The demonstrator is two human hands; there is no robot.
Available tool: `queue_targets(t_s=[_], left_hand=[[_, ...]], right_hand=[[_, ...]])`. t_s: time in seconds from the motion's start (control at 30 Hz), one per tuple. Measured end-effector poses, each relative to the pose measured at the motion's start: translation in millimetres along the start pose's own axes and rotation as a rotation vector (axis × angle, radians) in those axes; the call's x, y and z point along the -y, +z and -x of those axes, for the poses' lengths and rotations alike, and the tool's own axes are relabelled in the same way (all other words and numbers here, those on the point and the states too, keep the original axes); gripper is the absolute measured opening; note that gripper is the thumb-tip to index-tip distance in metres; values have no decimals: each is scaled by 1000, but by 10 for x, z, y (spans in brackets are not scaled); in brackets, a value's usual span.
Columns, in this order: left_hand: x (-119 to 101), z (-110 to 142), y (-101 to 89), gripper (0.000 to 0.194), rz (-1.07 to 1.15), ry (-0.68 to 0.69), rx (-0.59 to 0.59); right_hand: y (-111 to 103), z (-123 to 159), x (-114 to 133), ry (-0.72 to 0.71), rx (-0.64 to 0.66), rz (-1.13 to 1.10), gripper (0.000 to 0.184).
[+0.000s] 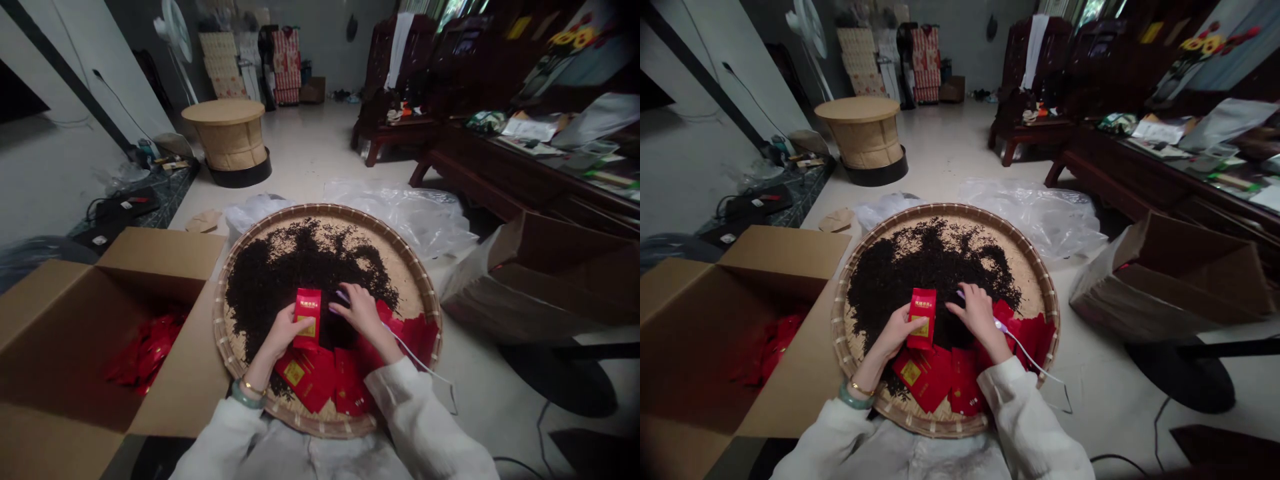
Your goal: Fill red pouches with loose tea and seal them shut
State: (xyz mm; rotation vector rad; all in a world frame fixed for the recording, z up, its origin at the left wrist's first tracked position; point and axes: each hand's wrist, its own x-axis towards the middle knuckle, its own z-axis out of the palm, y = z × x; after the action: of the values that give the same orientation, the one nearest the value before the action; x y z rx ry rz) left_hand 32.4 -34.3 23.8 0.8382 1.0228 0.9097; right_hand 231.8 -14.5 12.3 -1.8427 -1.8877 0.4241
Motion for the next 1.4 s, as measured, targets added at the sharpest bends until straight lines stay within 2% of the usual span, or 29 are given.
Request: queue_targets(t_s=[0.07,0.17,0.23,0.37,0.47,0.57,0.67,0.8,0.97,1.07,1.2,1.27,1.33,1.4], left_hand=[[20,-38,-30,45,21,2,-20],[29,-75,-57,46,39,-3,-31],[36,-87,-62,47,29,-2,-35],[58,-94,-49,48,-63,5,18],[69,-89,-21,48,-132,2,65],[67,-74,0,46,-172,3,106],[54,-53,-6,45,-184,2,132],[32,-41,-31,42,-189,3,115],[31,-63,-21,44,-173,-18,129],[28,-75,-41,44,-166,-13,120],[-31,-85,-160,48,-65,-3,40],[-80,-89,-226,47,5,31,-36],[-125,-93,-263,45,49,59,-96],[-151,-99,-258,45,67,62,-122]], right_hand=[[40,57,-134,12,104,260,52],[86,126,-284,0,186,371,54],[67,123,-337,-10,178,256,53],[-96,2,-294,-23,154,-211,55],[-196,-102,-134,-85,270,-467,51],[-190,-154,41,-90,343,-561,38],[-132,-157,141,-72,312,-570,31],[-109,-140,173,-100,298,-578,31],[-169,-150,189,-125,280,-540,28],[-196,-168,136,-129,287,-521,38],[-150,-158,-47,-110,306,-318,47],[-89,-115,-105,-83,255,-145,50],[-12,-35,-75,-74,144,-7,51],[79,95,58,-127,69,42,38]])
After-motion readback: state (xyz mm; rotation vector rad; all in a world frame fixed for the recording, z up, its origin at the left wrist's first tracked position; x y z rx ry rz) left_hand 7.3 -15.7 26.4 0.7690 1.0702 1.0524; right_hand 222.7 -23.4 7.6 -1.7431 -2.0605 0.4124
